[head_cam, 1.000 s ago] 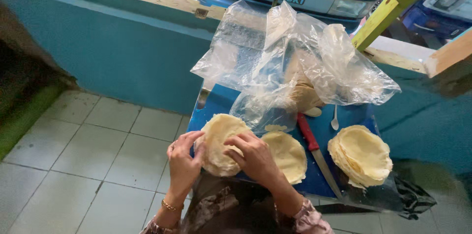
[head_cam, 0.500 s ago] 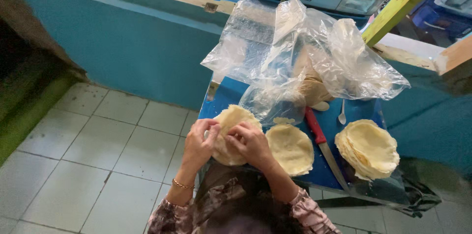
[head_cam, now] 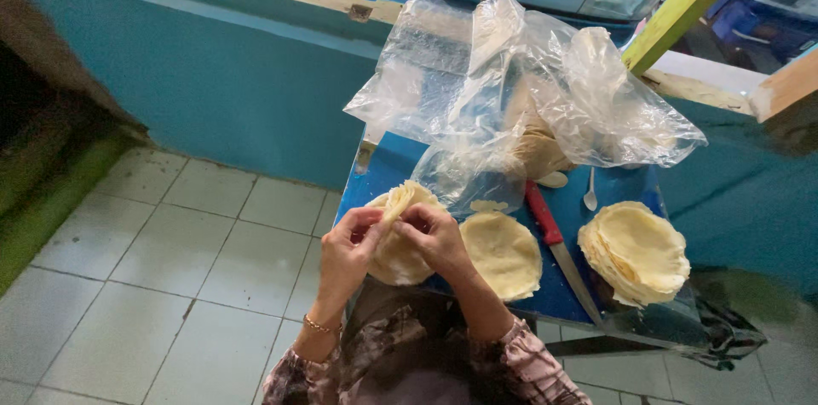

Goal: The person sits at a small blue table and separates thin round pastry wrappers one at a time from a stack, peeling each sheet apart by hand and laying it onto a growing pile beside the stack. A knife and spoon rest on the table and plastic bags hold more wrappers.

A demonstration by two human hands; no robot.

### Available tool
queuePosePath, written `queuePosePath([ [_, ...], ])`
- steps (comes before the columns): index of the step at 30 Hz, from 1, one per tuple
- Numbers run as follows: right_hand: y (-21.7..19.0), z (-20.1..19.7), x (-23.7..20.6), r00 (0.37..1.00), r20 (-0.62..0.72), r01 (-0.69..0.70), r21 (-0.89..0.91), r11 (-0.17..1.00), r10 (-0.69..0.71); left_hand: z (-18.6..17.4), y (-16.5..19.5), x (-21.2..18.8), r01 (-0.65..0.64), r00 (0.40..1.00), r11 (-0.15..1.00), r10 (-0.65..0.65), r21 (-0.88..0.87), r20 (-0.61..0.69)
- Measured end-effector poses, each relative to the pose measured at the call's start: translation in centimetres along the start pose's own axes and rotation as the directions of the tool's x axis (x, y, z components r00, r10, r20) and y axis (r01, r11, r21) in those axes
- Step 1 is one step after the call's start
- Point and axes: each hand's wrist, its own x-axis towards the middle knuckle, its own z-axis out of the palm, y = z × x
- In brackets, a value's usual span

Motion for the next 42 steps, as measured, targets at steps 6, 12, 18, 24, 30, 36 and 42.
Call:
queuePosePath([
  [6, 1.7, -0.9, 0.5, 0.994, 0.033, -0.105, 0.16, 0.982, 0.101, 0.3, 1.4, -0.4, -0.319, 0.9, 0.753, 0.432, 0.575, -0.066],
  [12, 0.9, -1.5, -0.2, 0.996, 0.073, -0.058, 0.249, 0.967, 0.04, 1.3, 0.8, -0.3, -0.234, 0.957, 0.802, 0.291, 0.55, -0.017],
  [18, 0.0, -2.3, -1.6, 0.988, 0.119, -0.129, 0.332, 0.934, 0.095, 1.0, -0.8, 0.0, -0.116, 0.993, 0.984, 0.117, 0.137, -0.004],
  [24, -0.8, -2.7, -2.7, 0.98, 0.127, -0.198, 0.68, 0.706, 0.153, 1.8, -0.5, -1.6, 0.001, 0.997, 0.998, -0.005, -0.057, -0.074],
  [30, -1.3, 0.0, -3.2, 0.995, -0.096, 0.034, 0.417, 0.908, 0.007, 3.7, -1.9, -3.4, -0.072, 0.997, 0.997, 0.072, -0.024, -0.015],
  [36, -0.4, -0.5, -3.1, 0.939, -0.326, 0.099, 0.56, 0.823, 0.109, 3.9, -6.2, -2.5, 0.077, 0.991, 0.808, -0.125, -0.584, -0.042],
  [42, -1.2, -1.8, -3.4, 0.919, -0.308, 0.001, 0.626, 0.78, 0.246, 4.3, -5.3, -3.4, 0.033, 0.998, 0.813, -0.061, -0.581, -0.03],
])
